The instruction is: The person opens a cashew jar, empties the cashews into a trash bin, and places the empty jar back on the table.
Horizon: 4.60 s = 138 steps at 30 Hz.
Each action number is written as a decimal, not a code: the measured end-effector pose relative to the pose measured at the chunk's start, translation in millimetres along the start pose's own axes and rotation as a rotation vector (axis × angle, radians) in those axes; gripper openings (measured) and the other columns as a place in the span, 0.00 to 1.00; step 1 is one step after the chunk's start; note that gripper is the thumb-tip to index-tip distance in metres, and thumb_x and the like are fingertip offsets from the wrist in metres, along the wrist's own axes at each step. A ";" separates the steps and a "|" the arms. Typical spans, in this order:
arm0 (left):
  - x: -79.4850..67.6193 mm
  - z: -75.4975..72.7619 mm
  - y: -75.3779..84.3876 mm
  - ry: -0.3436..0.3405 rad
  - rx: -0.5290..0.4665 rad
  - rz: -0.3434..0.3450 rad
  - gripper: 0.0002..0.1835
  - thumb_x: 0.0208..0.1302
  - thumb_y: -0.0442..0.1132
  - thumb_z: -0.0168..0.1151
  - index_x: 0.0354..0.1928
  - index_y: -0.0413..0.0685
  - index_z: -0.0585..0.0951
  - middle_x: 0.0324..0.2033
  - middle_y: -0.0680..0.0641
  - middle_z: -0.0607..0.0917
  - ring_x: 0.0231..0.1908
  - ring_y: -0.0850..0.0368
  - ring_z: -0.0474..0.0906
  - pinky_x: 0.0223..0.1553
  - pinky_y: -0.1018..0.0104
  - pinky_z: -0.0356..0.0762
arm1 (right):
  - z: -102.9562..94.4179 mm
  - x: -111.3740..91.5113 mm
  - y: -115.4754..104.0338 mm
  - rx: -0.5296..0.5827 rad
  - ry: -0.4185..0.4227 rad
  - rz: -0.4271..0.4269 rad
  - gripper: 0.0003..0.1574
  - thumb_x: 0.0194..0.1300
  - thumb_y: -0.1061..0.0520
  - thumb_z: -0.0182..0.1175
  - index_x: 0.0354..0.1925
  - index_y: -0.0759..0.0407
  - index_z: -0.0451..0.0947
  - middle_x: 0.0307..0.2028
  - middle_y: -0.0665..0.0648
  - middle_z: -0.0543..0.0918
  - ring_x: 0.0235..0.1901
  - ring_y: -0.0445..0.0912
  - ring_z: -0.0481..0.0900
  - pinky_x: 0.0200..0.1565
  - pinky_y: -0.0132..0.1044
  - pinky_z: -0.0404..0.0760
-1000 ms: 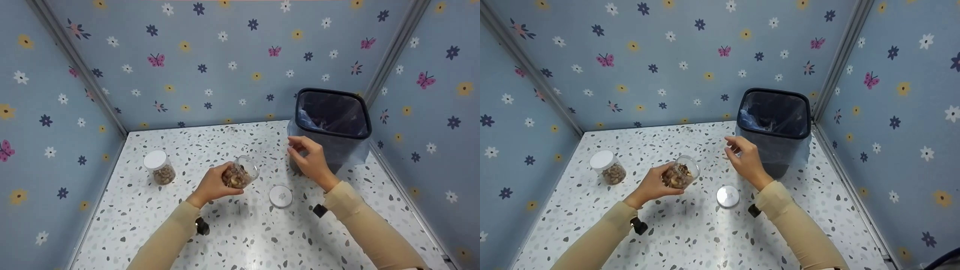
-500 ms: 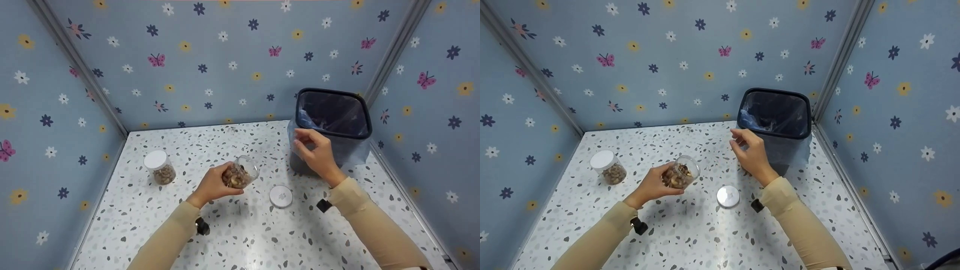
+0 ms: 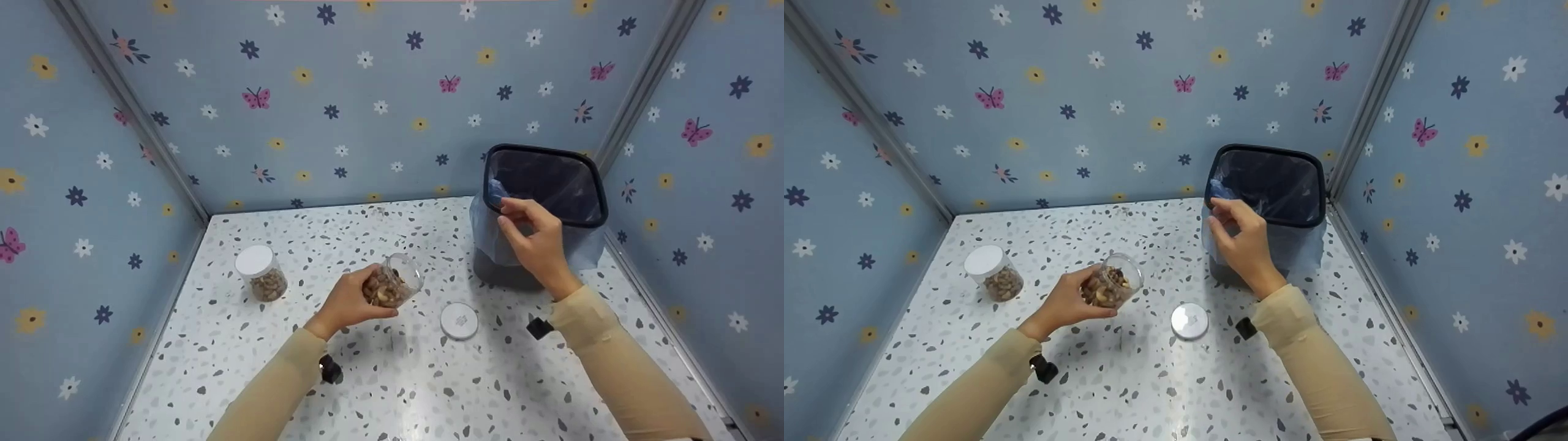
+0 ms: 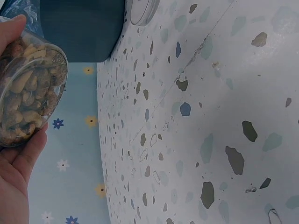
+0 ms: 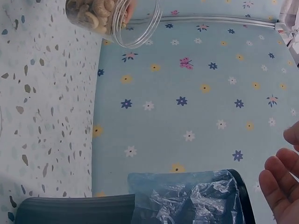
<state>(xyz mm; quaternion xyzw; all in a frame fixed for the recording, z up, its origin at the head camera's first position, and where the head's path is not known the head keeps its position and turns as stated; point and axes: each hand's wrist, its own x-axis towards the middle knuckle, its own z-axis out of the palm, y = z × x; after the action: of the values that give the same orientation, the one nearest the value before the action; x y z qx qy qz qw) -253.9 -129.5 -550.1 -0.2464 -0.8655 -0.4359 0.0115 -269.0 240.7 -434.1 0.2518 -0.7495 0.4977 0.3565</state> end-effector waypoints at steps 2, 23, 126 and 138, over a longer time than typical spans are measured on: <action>0.1 0.0 0.0 0.003 -0.003 0.008 0.44 0.49 0.54 0.89 0.68 0.53 0.81 0.55 0.52 0.90 0.55 0.56 0.87 0.60 0.54 0.87 | -2.2 0.9 -0.3 -0.027 0.016 -0.009 0.16 0.65 0.75 0.71 0.51 0.72 0.87 0.41 0.69 0.90 0.41 0.33 0.85 0.48 0.23 0.84; 0.5 -0.2 0.7 0.005 0.002 0.010 0.46 0.50 0.51 0.90 0.71 0.49 0.80 0.55 0.49 0.89 0.54 0.54 0.86 0.60 0.51 0.87 | -33.1 11.9 7.1 -0.180 0.148 -0.028 0.20 0.61 0.73 0.75 0.53 0.69 0.88 0.47 0.69 0.90 0.46 0.49 0.86 0.55 0.24 0.80; 16.0 -4.8 16.5 -0.014 0.025 0.060 0.44 0.51 0.53 0.89 0.70 0.51 0.80 0.54 0.50 0.89 0.53 0.55 0.87 0.57 0.52 0.88 | -118.6 24.4 64.7 -0.288 0.064 0.900 0.42 0.74 0.66 0.47 0.83 0.62 0.62 0.76 0.65 0.73 0.72 0.53 0.72 0.57 0.31 0.74; 30.1 -13.7 24.9 -0.018 0.024 0.081 0.44 0.51 0.50 0.89 0.70 0.51 0.80 0.54 0.49 0.89 0.52 0.54 0.86 0.56 0.52 0.89 | -117.5 23.9 64.9 -0.300 0.075 0.896 0.41 0.73 0.68 0.46 0.83 0.62 0.63 0.75 0.66 0.75 0.71 0.54 0.73 0.58 0.33 0.74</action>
<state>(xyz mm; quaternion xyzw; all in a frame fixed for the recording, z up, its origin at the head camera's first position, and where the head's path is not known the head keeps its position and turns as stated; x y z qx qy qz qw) -272.2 -115.0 -516.0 -0.2851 -0.8601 -0.4223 0.0245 -298.0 373.4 -422.6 -0.1688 -0.8345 0.4976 0.1659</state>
